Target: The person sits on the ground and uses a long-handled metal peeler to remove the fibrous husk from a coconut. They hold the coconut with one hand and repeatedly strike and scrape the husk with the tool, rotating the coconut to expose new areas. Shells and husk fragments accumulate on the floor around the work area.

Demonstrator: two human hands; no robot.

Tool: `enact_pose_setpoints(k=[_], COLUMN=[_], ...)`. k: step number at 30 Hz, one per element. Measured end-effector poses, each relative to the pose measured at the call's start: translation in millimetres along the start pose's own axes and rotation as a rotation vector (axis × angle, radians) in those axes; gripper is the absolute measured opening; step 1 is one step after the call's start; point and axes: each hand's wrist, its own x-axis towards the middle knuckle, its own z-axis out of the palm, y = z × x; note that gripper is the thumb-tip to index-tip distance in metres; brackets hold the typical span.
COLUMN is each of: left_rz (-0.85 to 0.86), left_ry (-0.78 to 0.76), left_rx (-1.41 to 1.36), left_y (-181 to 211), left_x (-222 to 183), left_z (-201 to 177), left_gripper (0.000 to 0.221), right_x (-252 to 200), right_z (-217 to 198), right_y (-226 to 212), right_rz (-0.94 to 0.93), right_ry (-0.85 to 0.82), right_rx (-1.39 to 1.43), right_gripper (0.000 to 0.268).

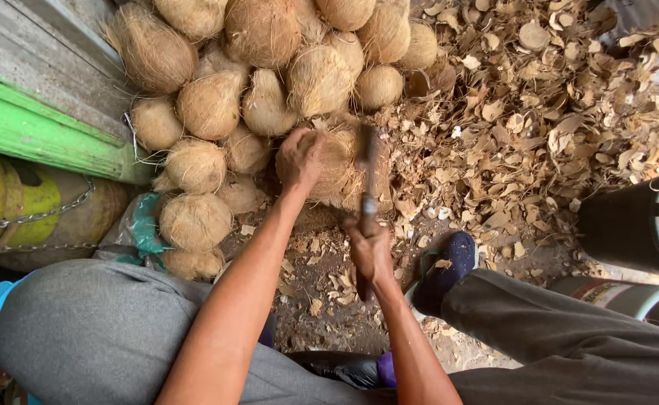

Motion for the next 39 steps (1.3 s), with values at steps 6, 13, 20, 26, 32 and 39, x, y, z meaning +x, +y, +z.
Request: enact_pose_setpoints(k=[6, 13, 20, 26, 32, 39], left_rz=[-0.160, -0.107, -0.031, -0.090, -0.099, -0.116], left_ry=[-0.024, -0.027, -0.094, -0.085, -0.044, -0.028], left_rx=[-0.059, 0.109, -0.155, -0.408, -0.189, -0.006], left_y=[28, 28, 18, 1, 5, 4], left_x=[-5, -7, -16, -13, -22, -9], left_z=[-4, -7, -31, -52, -24, -6], left_gripper=[0.056, 0.054, 0.046, 0.031, 0.037, 0.045], right_x=[-3, 8, 10, 3, -11, -32], right_z=[-5, 1, 3, -7, -18, -5], right_y=[-7, 16, 33, 10, -11, -19], right_rz=[0.104, 0.188, 0.491, 0.390, 0.066, 0.122], right_ry=[0.060, 0.001, -0.121, -0.174, -0.072, -0.059], right_rx=[-0.253, -0.260, -0.231, 0.027, -0.100, 0.015], right_gripper=[0.044, 0.033, 0.035, 0.030, 0.037, 0.032])
